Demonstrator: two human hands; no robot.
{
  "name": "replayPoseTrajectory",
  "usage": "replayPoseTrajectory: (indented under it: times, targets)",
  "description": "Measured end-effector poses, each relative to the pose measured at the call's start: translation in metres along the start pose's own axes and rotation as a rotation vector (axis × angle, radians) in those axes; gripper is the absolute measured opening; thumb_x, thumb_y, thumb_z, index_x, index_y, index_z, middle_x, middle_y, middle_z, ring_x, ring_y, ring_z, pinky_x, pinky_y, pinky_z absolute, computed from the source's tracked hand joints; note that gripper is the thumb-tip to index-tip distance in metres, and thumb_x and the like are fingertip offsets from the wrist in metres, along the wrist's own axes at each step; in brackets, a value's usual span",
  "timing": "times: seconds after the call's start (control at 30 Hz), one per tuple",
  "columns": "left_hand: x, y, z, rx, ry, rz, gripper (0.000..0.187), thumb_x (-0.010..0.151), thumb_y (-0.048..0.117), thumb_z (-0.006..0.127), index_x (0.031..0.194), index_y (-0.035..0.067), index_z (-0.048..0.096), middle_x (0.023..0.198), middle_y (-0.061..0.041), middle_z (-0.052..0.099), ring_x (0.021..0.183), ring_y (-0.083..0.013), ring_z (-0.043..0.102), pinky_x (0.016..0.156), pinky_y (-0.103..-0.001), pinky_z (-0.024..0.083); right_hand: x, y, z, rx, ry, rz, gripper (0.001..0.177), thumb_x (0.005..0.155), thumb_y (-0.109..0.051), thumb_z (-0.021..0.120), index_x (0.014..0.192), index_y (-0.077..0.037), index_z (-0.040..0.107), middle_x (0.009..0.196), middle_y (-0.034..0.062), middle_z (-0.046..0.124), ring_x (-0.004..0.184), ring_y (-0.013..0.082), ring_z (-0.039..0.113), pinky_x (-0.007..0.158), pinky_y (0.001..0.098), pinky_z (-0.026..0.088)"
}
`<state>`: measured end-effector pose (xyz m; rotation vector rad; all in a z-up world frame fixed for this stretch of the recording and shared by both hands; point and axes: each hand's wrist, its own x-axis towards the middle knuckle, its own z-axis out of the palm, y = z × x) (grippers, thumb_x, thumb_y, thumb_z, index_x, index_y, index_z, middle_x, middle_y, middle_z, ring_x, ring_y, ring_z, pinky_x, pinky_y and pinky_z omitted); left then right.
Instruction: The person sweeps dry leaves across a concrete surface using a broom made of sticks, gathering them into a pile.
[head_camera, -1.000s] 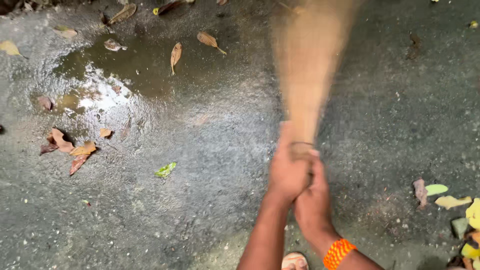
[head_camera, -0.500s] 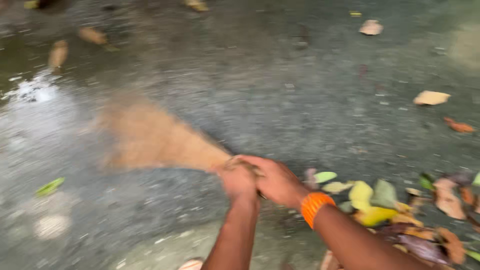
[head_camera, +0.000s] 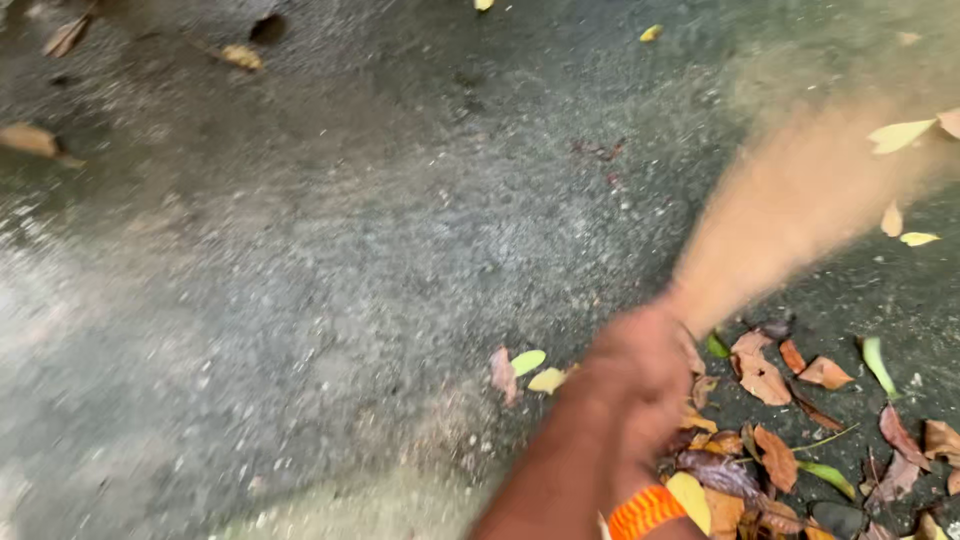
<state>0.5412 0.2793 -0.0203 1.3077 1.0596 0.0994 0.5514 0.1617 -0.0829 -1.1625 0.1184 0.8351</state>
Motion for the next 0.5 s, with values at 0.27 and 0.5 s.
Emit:
replayPoseTrajectory:
  times: [0.27, 0.5]
  targets:
    - [-0.082, -0.065, -0.096, -0.247, 1.008, 0.143, 0.096, 0.083, 0.021, 0.070, 0.161, 0.011, 0.013, 0.146, -0.027, 0.051, 0.127, -0.0387, 0.057, 0.104, -0.043, 0.044, -0.045, 0.041, 0.104, -0.552, -0.545, 0.001, 0.049, 0.095, 0.000, 0.054, 0.144, -0.006, 0.055, 0.130, 0.0098, 0.064, 0.114, 0.0194, 0.060, 0.099, 0.0365, 0.050]
    - [-0.219, -0.185, -0.128, 0.241, 1.053, -0.697, 0.046, 0.100, 0.038, 0.052, 0.136, 0.013, 0.065, 0.140, -0.011, 0.064, 0.127, -0.0281, 0.063, 0.107, -0.044, 0.050, -0.191, 0.124, 0.087, -1.050, -1.861, -0.310, 0.049, 0.092, -0.010, 0.070, 0.140, -0.003, 0.058, 0.144, 0.0148, 0.061, 0.137, 0.0222, 0.055, 0.116, 0.0371, 0.042]
